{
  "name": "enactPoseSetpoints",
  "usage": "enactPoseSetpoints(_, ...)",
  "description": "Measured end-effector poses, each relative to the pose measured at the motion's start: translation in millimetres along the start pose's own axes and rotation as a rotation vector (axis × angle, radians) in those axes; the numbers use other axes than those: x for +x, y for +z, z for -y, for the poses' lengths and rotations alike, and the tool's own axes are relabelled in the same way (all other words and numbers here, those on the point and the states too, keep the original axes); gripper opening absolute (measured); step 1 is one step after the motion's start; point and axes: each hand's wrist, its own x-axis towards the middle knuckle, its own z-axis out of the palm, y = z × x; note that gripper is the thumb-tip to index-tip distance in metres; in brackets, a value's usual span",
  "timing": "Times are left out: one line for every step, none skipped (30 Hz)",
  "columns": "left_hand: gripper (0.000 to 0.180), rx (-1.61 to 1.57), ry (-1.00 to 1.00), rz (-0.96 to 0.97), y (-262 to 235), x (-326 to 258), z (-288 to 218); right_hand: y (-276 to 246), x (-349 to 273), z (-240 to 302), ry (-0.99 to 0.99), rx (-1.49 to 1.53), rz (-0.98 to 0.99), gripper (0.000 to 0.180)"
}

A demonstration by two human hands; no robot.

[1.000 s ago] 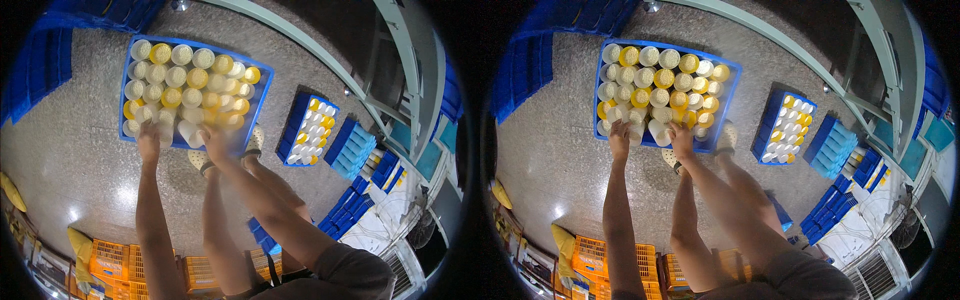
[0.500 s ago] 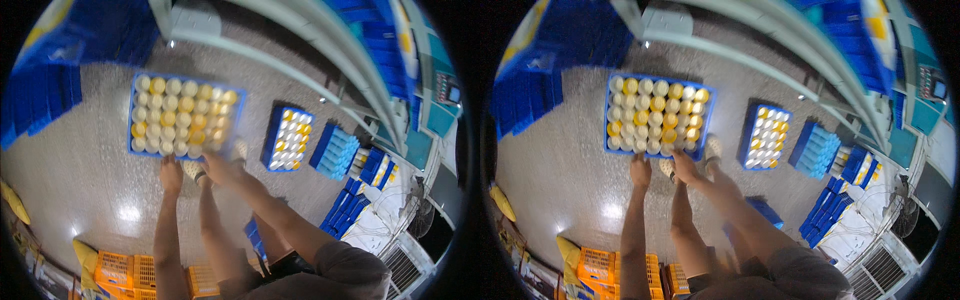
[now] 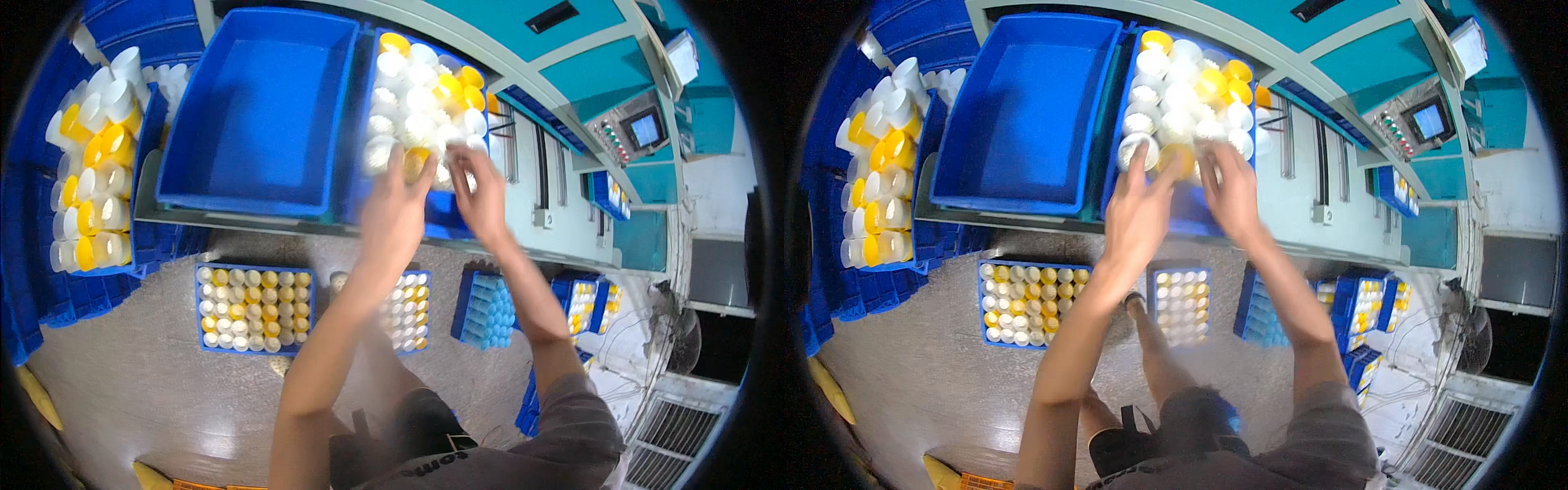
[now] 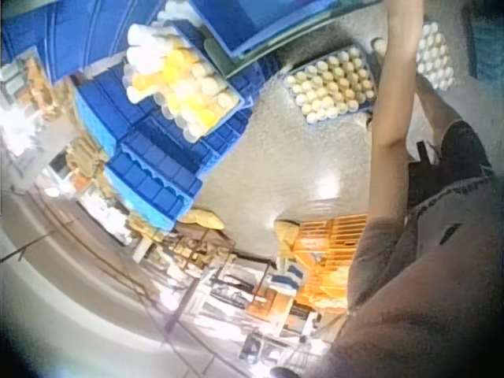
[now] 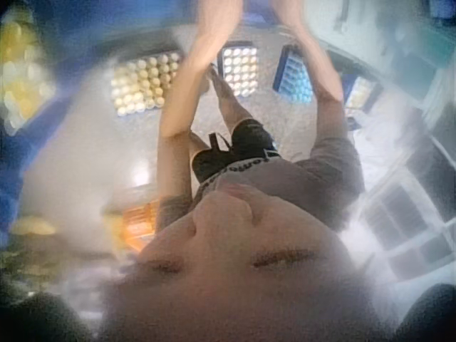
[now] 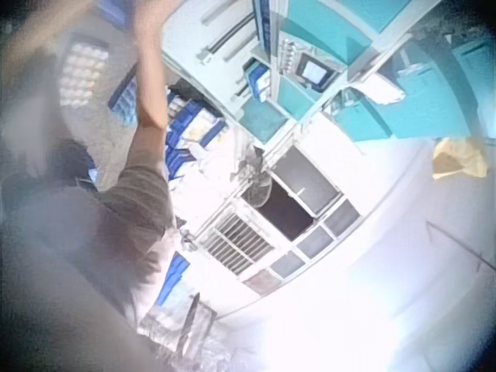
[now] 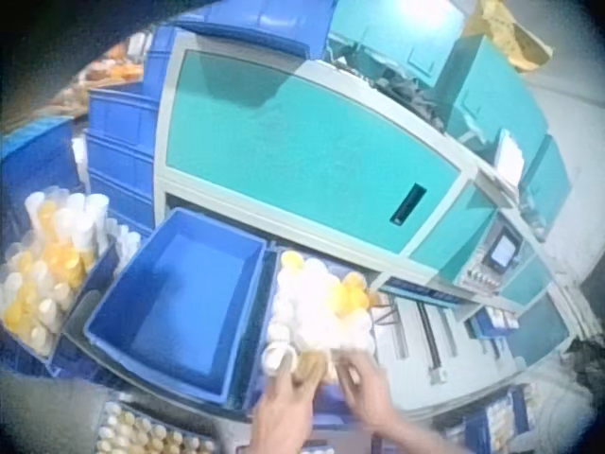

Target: The person sorts white and yellow plastic caps from blue trays into separate stacks. They then use a handheld green device to scan the caps in the trays. Finally, they place the sorted caps into a blue tray and move it to a nearby table.

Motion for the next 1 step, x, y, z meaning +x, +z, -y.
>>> enactPoseSetpoints(0.043,-0.007,-0.164,0.24,15.2,31.7,-11.3,-3.8,41.7,-17.4,-0.111,-0.157,0.1,0.034)
